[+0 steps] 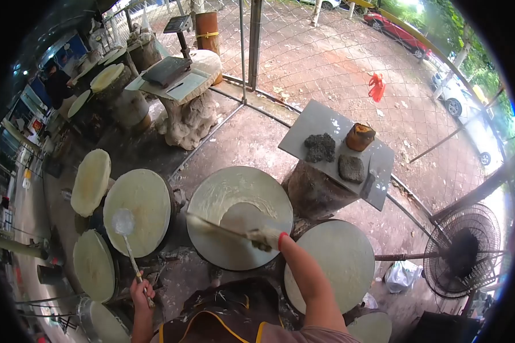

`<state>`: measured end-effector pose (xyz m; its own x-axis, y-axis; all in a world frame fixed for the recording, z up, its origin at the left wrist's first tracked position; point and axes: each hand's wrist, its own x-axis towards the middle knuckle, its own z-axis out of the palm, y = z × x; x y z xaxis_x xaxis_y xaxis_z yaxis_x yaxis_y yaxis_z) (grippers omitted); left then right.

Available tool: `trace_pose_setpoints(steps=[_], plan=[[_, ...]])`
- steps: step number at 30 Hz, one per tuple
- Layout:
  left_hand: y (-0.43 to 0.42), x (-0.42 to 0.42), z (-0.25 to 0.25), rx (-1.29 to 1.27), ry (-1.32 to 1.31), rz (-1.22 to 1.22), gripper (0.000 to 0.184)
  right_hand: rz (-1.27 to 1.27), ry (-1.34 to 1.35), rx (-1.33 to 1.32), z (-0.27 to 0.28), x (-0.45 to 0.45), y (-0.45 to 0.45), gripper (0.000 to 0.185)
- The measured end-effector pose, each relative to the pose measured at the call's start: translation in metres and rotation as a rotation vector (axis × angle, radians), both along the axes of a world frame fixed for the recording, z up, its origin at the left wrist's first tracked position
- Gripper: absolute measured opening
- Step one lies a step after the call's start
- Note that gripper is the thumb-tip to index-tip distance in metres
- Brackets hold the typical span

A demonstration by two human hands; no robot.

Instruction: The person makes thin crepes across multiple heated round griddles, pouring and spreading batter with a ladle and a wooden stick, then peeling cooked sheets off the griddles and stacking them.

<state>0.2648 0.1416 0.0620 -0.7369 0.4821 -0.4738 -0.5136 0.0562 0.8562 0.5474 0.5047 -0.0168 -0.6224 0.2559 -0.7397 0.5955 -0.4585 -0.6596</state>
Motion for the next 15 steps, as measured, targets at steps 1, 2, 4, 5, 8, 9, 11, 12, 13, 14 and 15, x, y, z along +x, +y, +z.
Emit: trace_pose_setpoints(steps=[1, 2, 4, 5, 8, 9, 11, 12, 13, 14, 15], plan=[[-0.003, 0.003, 0.001, 0.001, 0.002, -0.005, 0.038, 0.030, 0.005, -0.044, -0.006, 0.020, -0.010, 0.035], [-0.005, 0.005, 0.003, 0.005, 0.006, -0.009, 0.038, 0.060, 0.012, -0.086, -0.011, 0.036, -0.016, 0.035], [-0.007, 0.009, 0.006, 0.003, 0.009, -0.012, 0.038, -0.229, 0.031, -0.063, -0.022, 0.051, -0.011, 0.035], [-0.009, 0.012, 0.006, -0.003, 0.006, -0.010, 0.038, -0.363, -0.009, -0.021, -0.047, 0.055, 0.003, 0.035], [-0.016, 0.025, 0.005, -0.013, 0.013, -0.006, 0.038, -0.530, 0.048, 0.127, -0.002, 0.040, -0.006, 0.031], [-0.018, 0.027, 0.004, -0.014, 0.023, -0.005, 0.038, -0.388, 0.027, 0.073, -0.013, 0.035, -0.011, 0.031], [-0.024, 0.031, 0.003, -0.002, 0.005, -0.017, 0.038, -0.096, 0.072, 0.046, -0.028, 0.038, -0.029, 0.033], [-0.027, 0.032, 0.002, 0.008, -0.004, -0.021, 0.038, -0.120, 0.061, 0.035, -0.023, 0.043, -0.034, 0.034], [-0.029, 0.033, 0.003, 0.011, -0.008, -0.026, 0.038, -0.143, 0.050, 0.026, -0.011, 0.053, -0.038, 0.036], [-0.032, 0.034, 0.004, 0.014, -0.013, -0.033, 0.038, -0.168, 0.038, 0.016, 0.002, 0.062, -0.045, 0.037], [-0.035, 0.032, 0.005, 0.016, -0.019, -0.047, 0.038, -0.334, 0.046, 0.053, 0.018, 0.068, -0.054, 0.037]])
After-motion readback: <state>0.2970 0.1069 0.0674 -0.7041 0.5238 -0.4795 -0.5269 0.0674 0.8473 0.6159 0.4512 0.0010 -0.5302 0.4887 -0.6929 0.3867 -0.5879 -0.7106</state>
